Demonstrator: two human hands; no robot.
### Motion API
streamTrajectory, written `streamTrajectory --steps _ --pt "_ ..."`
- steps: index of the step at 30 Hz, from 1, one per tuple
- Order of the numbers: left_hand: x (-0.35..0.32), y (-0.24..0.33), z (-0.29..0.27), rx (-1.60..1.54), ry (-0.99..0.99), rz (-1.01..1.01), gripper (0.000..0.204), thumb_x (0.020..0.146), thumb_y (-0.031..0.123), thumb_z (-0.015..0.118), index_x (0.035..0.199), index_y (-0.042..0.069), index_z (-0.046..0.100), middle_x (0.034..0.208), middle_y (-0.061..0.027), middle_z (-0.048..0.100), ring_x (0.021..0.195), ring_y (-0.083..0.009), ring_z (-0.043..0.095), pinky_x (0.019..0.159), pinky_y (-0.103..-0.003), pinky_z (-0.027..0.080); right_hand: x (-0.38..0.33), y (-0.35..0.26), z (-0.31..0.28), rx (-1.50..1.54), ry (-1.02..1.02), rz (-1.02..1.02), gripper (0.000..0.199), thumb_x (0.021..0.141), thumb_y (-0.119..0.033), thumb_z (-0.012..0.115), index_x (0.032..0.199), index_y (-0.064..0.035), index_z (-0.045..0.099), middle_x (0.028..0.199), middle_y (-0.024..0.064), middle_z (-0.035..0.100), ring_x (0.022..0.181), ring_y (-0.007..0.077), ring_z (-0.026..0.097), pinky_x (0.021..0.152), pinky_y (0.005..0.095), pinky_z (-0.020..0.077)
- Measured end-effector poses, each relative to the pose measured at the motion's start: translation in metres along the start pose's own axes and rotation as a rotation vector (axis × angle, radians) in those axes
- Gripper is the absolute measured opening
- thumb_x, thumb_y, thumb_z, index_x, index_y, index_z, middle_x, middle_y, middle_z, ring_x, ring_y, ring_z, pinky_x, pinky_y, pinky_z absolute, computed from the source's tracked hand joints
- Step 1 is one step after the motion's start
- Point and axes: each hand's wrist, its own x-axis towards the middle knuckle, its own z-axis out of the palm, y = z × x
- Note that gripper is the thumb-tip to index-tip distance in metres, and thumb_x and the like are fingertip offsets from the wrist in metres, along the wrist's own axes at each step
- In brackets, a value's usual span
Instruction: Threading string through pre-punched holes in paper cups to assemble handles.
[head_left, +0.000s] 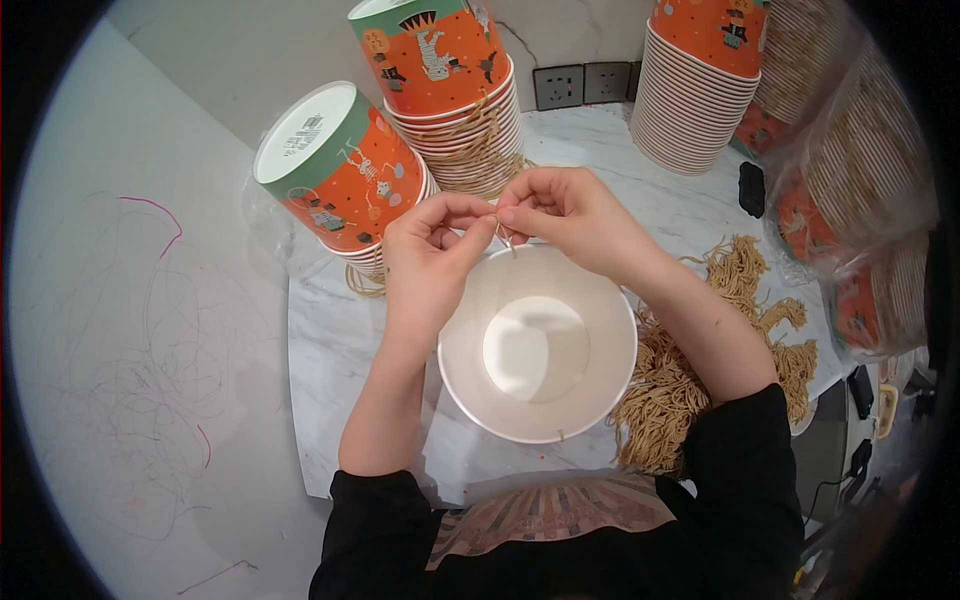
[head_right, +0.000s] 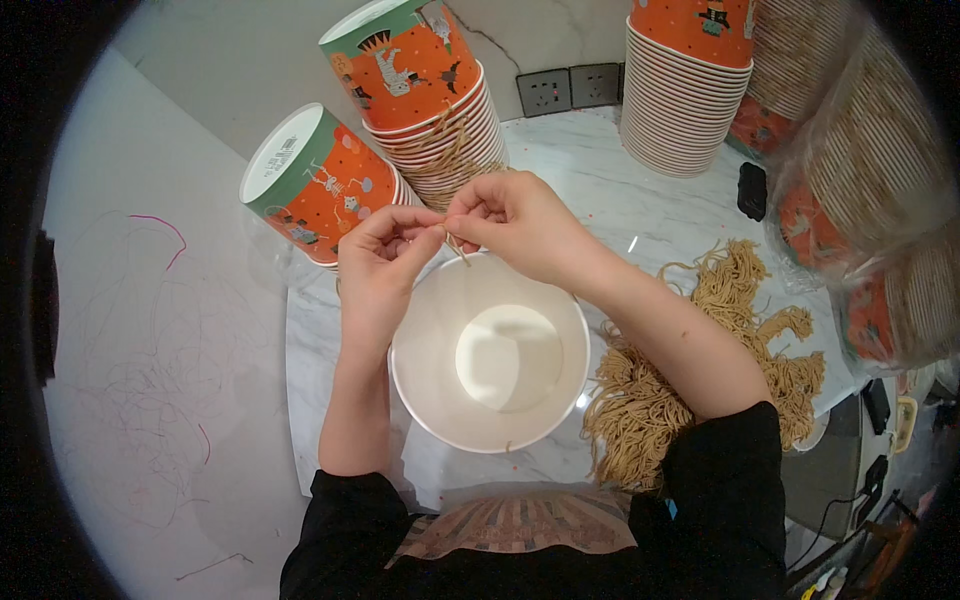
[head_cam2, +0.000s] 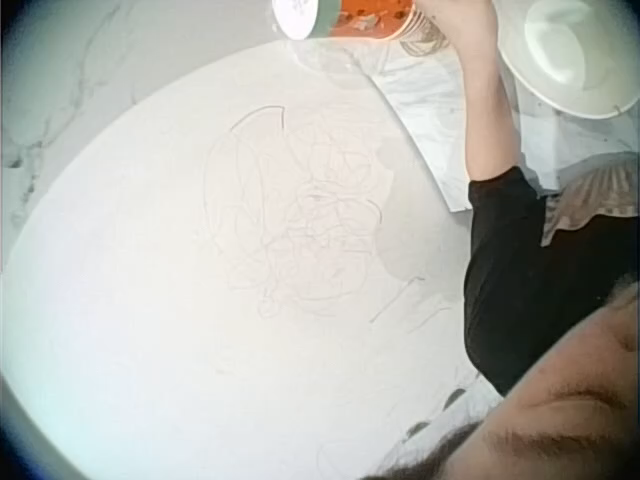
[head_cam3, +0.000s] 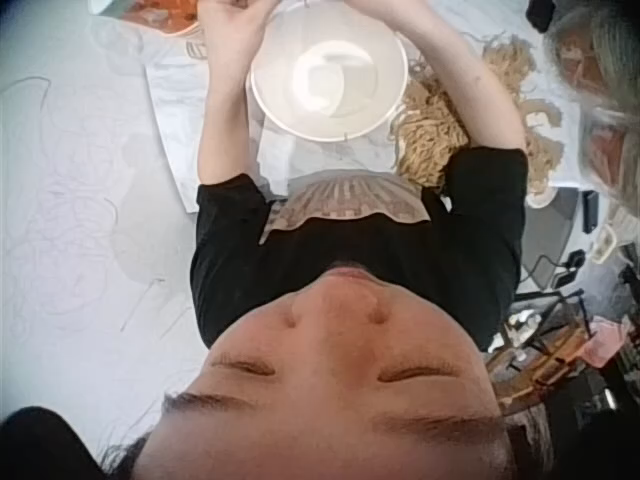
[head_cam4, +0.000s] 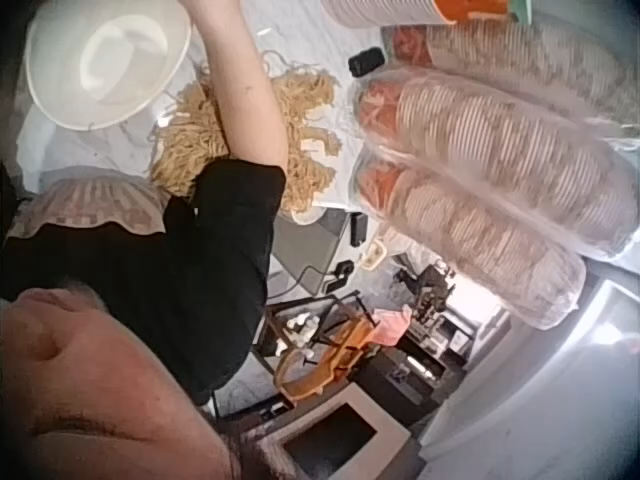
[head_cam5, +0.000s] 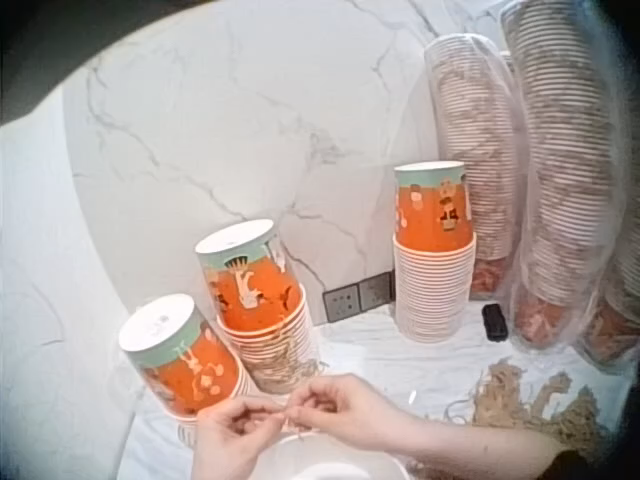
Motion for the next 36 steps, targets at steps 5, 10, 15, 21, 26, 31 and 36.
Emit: streamTrajectory --steps 5,10,15,21,26,31,36 --pt "0.0 -0.001 0.0 0.046 0.01 -0.024 0.011 0.088 0.001 0.073 0.097 -0.004 0.071 0.082 -0.0026 0.071 0.061 0.0004 0.056 0.054 -0.016 0.043 0.001 0.005 0.001 -0.033 -0.023 -0.018 0.01 0.098 -0.007 0.061 0.1 0.0023 0.065 0.086 0.0007 0.065 0.078 0.0047 0.059 0.071 0.0206 0.0494" --pt "0.001 -0.005 0.0 0.043 0.001 -0.06 0.012 0.086 0.002 0.074 0.095 -0.004 0.068 0.08 -0.0029 0.069 0.06 -0.0001 0.057 0.054 -0.016 0.043 0.003 0.017 0.003 -0.123 0.043 -0.089 0.014 0.095 -0.011 0.062 0.094 0.0025 0.066 0.078 0.0029 0.068 0.069 0.0068 0.061 0.062 0.0241 0.0489" --pt "0.005 -0.008 -0.009 0.105 -0.04 -0.039 0.016 0.084 0.001 0.076 0.094 -0.001 0.063 0.086 -0.0027 0.067 0.06 0.0008 0.054 0.053 -0.016 0.042 0.003 0.017 0.004 -0.22 0.044 -0.117 0.014 0.095 -0.012 0.058 0.096 0.0014 0.065 0.078 0.0042 0.068 0.068 0.0098 0.061 0.062 0.0278 0.0492" --pt "0.004 0.007 -0.013 0.029 -0.136 -0.159 0.014 0.086 -0.003 0.074 0.095 0.001 0.064 0.082 0.0032 0.065 0.066 0.0006 0.056 0.057 -0.015 0.041 0.003 0.018 0.002 -0.102 -0.017 -0.062 0.012 0.096 -0.013 0.056 0.096 -0.0024 0.061 0.081 0.0012 0.064 0.071 0.0079 0.056 0.063 0.0258 0.0459" --pt "0.004 0.006 -0.021 0.12 -0.167 -0.173 0.012 0.083 0.001 0.073 0.094 -0.002 0.07 0.076 -0.0004 0.068 0.059 0.0002 0.055 0.054 -0.018 0.043 0.002 0.011 0.002 0.109 -0.076 0.073 0.007 0.097 -0.012 0.057 0.095 -0.0061 0.06 0.081 -0.0039 0.059 0.072 0.0051 0.052 0.062 0.0234 0.043" --pt "0.002 0.013 -0.02 0.145 -0.218 -0.23 0.015 0.082 0.005 0.076 0.096 -0.002 0.073 0.069 -0.0001 0.067 0.058 -0.0004 0.056 0.053 -0.018 0.043 0.001 0.007 0.002 0.064 -0.08 0.072 0.008 0.096 -0.013 0.058 0.094 -0.0061 0.061 0.08 -0.0041 0.058 0.072 0.0043 0.051 0.063 0.0227 0.0429" --pt "0.005 0.008 -0.02 0.081 -0.174 -0.212 0.017 0.086 0.011 0.079 0.095 -0.003 0.074 0.069 0.0001 0.067 0.057 -0.0006 0.054 0.052 -0.018 0.042 -0.003 0.005 0.005 -0.164 -0.023 -0.047 0.012 0.094 -0.014 0.061 0.093 -0.003 0.062 0.079 -0.0001 0.062 0.073 0.0076 0.056 0.066 0.0261 0.0463"
